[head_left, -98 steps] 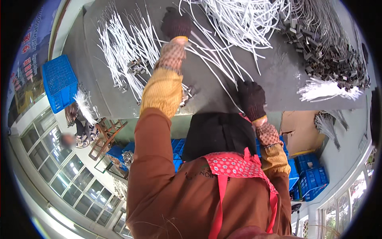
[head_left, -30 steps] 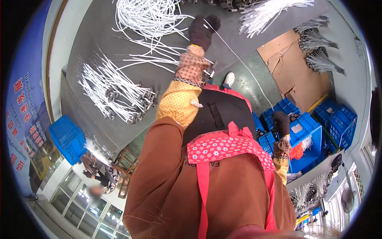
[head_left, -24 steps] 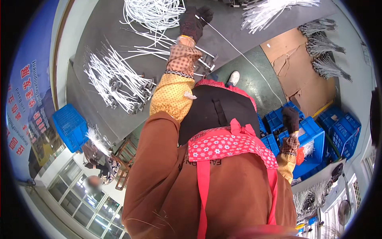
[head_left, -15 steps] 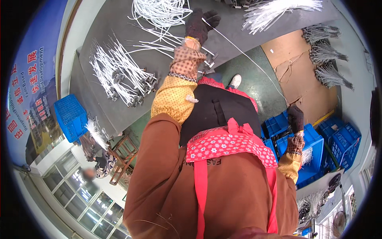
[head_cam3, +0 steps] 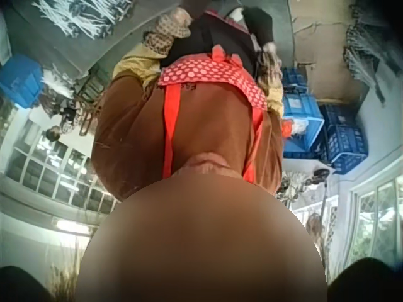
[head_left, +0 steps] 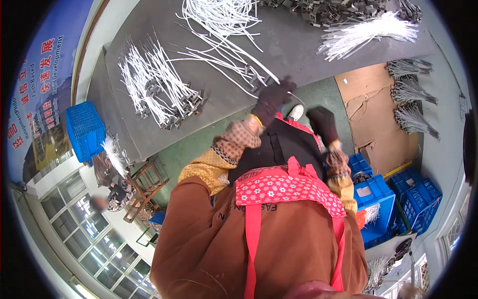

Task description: Manually sorting and bundling white electrical wires at a production workbench.

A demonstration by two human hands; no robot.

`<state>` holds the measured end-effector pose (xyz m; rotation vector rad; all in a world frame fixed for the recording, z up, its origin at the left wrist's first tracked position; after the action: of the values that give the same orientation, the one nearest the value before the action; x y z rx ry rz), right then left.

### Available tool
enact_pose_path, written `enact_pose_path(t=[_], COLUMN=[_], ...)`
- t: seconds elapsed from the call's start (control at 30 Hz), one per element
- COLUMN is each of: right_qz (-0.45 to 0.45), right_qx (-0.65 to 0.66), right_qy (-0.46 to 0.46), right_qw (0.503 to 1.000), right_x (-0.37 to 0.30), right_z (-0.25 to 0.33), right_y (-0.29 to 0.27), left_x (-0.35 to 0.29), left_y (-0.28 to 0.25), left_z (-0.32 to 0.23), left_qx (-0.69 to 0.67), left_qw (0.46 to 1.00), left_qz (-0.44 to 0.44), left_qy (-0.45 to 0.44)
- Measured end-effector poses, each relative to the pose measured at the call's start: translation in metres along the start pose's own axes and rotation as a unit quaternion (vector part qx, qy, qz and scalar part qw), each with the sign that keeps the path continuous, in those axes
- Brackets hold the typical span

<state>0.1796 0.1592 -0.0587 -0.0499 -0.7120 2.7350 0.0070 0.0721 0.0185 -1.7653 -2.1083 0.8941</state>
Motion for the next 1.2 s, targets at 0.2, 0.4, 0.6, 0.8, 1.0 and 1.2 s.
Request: enact_pose_path(t=[0.2,0.4,0.6,0.8,1.0,1.2], right_qz=[0.014,0.06,0.175,0.154,-0.243,-0.156], right_qx=[0.302,-0.013,-0.203,-0.2,-0.321,-0.362], right_qy=[0.282,0.24,0.281,0.263,0.165,0.2], right_qw=[0.911,0.969,0.922,0.931,0.9,0.897], right_x=[0.138,0.19,0.198,0.202,0.295,0.36], right_z=[0.066,0.092,0.064,0.054,0.052,0.046], right_y=[0.039,0.069,0.084,0.075,-0.09,-0.116], left_x=[-0.027,-0.03,0.035,0.168,0.155,0.072], left_y=[-0.031,-0.068,-0.159,-0.234,-0.215,-0.18], left_z=[0.07,0.12,0.202,0.234,0.287,0.152], left_qx=[-0.518,-0.359,0.021,0.281,-0.278,-0.441], left_qw=[0.789,0.898,0.921,0.898,0.891,0.877], left_qz=[-0.129,-0.15,0.137,-0.117,0.024,0.049], left_qy=[-0.304,-0.207,-0.365,-0.316,-0.358,-0.182])
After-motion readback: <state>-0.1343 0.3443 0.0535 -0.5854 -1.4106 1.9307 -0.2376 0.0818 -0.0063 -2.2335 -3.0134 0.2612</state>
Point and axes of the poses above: each hand's wrist, its own x-axis towards the middle knuckle, its own y-axis out of the palm, z = x × y, the point moved 8 cm from there along x, towards the middle knuckle, and after that the axes turned 8 degrees about z, right-handed, at the moved point
